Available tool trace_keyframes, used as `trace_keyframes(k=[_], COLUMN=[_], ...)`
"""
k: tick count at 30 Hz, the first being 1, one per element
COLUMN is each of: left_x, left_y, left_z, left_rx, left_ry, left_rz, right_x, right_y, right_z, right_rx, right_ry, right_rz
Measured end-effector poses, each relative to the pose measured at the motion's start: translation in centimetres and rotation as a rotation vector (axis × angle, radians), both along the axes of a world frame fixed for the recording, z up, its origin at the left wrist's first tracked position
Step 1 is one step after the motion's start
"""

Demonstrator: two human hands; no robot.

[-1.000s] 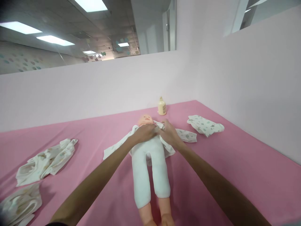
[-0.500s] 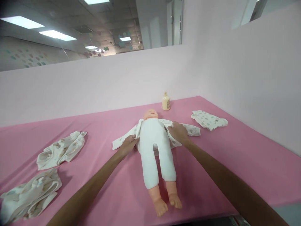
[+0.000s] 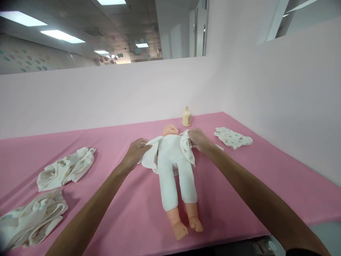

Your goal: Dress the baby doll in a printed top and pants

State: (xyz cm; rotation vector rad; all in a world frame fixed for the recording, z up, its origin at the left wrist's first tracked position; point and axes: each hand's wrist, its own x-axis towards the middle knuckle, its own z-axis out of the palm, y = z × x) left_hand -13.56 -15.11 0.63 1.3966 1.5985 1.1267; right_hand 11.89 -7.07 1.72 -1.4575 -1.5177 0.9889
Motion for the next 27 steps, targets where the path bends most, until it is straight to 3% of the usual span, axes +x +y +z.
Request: trace_keyframes(k=[3, 5, 7, 9, 11, 14, 17, 20, 27], left_x=[2.4, 3.7, 4.1, 3.6, 2.7, 2.1, 2.8, 3.8, 5.0], left_y=[-0.3, -0.5, -0.4, 0.1, 1.2, 3.9, 6.8, 8.4, 9.5], left_z=[0.0, -0.1, -0.1, 0.2, 0.3, -0.3, -1.7, -2.7, -2.6], left_rx=[0.007, 0.005, -0.045, -0.103, -0.112, -0.106, -0.121, -0.02, 0.127], left_ry=[0.005, 0.037, 0.077, 0.098, 0.1, 0.122, 0.228, 0.405, 0.507], left_rz=[-0.087, -0.157, -0.291, -0.381, -0.295, -0.087, -0.059, 0.054, 0.166], right_x=[-2.2, -3.1, -3.3, -3.0, -2.8, -3.1, -4.2, -5.1, -3.9], right_y=[-0.4, -0.5, -0.5, -0.4, -0.2, 0.7, 2.0, 3.4, 5.5], right_z=[-0.2, -0.7, -1.0, -1.0, -0.7, -0.5, -0.8, -1.6, -3.3], right_rx=[-0.071, -0.081, -0.045, 0.064, 0.184, 0.238, 0.201, 0.171, 0.153], right_ry=[0.052, -0.035, -0.263, -0.575, -0.813, -0.895, -0.84, -0.795, -0.403], right_rz=[0.107, 0.194, 0.25, 0.209, 0.125, 0.127, 0.178, 0.146, 0.036])
